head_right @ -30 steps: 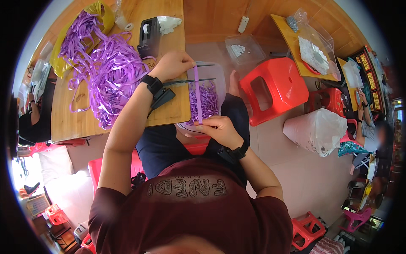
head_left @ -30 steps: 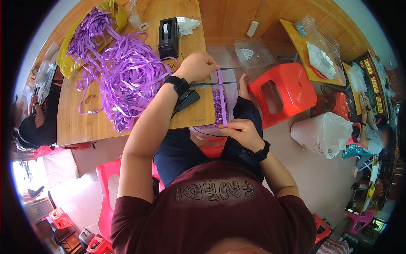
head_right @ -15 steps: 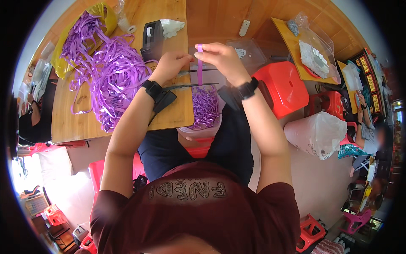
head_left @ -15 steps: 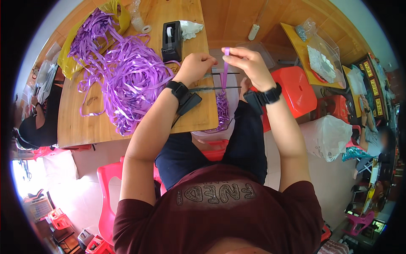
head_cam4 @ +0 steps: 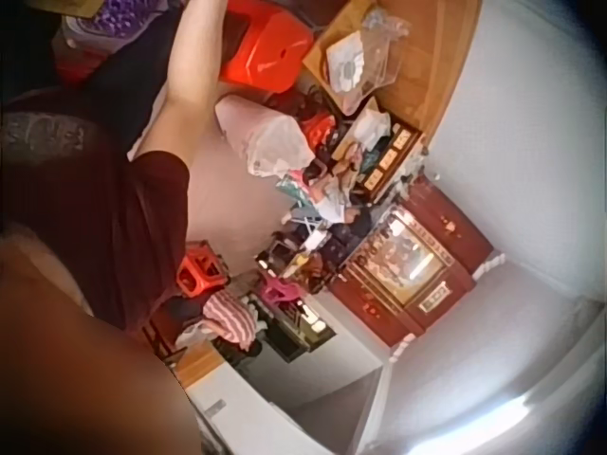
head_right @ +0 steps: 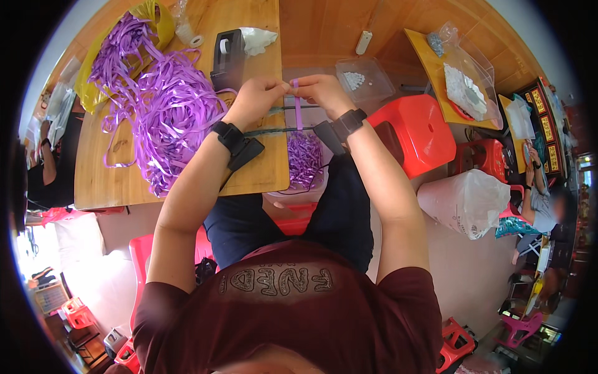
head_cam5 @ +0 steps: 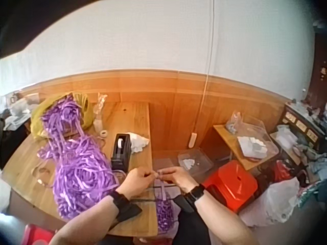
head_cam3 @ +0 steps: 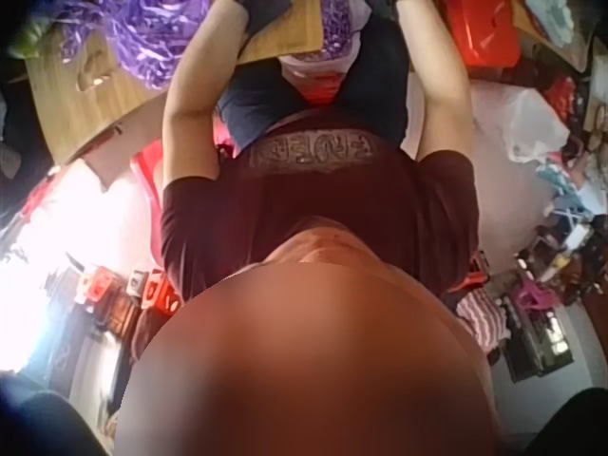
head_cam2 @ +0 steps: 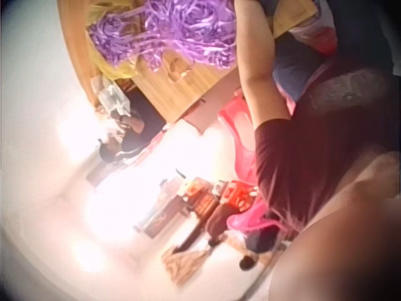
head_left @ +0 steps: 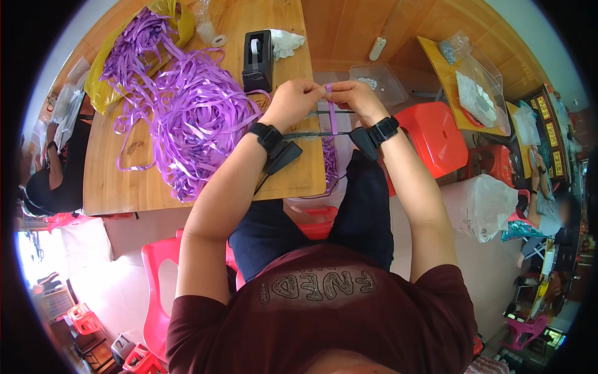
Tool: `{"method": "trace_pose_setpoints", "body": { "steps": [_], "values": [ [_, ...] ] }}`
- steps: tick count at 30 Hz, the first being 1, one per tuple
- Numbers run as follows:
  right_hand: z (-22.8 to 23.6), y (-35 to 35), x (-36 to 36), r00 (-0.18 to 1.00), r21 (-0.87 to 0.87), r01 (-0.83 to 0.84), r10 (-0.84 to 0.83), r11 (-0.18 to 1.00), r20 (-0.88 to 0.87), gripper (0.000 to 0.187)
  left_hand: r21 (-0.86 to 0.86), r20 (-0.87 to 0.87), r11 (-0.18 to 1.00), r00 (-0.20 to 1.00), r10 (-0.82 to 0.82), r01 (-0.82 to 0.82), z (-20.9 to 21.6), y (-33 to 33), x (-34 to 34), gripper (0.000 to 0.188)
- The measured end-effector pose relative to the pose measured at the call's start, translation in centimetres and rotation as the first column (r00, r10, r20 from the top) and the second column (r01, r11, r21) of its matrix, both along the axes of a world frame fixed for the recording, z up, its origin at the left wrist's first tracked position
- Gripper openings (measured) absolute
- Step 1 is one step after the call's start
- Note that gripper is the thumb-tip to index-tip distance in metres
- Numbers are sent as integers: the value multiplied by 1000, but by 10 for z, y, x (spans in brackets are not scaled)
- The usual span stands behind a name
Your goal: Measuring and cutting purple ribbons into segments and placing them into a plastic bin.
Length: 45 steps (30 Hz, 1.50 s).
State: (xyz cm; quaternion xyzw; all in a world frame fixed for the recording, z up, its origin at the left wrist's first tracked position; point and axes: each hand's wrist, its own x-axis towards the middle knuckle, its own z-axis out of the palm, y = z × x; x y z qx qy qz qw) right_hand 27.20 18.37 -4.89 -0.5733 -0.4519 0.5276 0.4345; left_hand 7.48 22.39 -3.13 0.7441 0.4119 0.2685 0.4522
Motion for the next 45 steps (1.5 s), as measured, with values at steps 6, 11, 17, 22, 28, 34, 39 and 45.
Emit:
{"method": "trace_pose_setpoints", "body": {
  "steps": [6, 11, 17, 22, 28, 34, 39, 45],
  "values": [
    [-12, -4, 8, 1000, -58, -24, 24, 998, 3, 24, 402, -207, 870, 954, -216, 284, -6, -8, 2, 25],
    [-47, -23, 34, 969, -222, -30, -26, 975, -245, 33, 370, -272, 887, 945, -182, 278, -5, -8, 10, 23],
    [-68, -67, 0, 943, 84, -140, 159, 987, -293, 51, 295, -286, 919, 942, -175, 261, -2, -8, 7, 23],
    [-72, -78, -17, 947, 72, -101, 118, 992, -299, 34, 261, -310, 927, 933, -183, 269, 1, -10, 8, 22],
    [-65, -94, -31, 930, 53, 2, 17, 999, -368, 20, 326, -237, 922, 962, -135, 210, 4, -18, 4, 24],
    [-53, -105, -32, 946, 36, 23, -10, 999, -323, 24, 24, -377, 943, 877, -298, 331, 39, -39, -3, 33],
    [-43, -110, -37, 898, 11, 34, -25, 999, -439, 24, -660, -82, 715, 923, -375, 232, 34, -40, -4, 25],
    [-18, -118, -26, 966, 46, -112, 119, 993, -228, 27, -645, 61, 714, 949, -309, 274, 14, -47, -7, 24]
  ]
}}
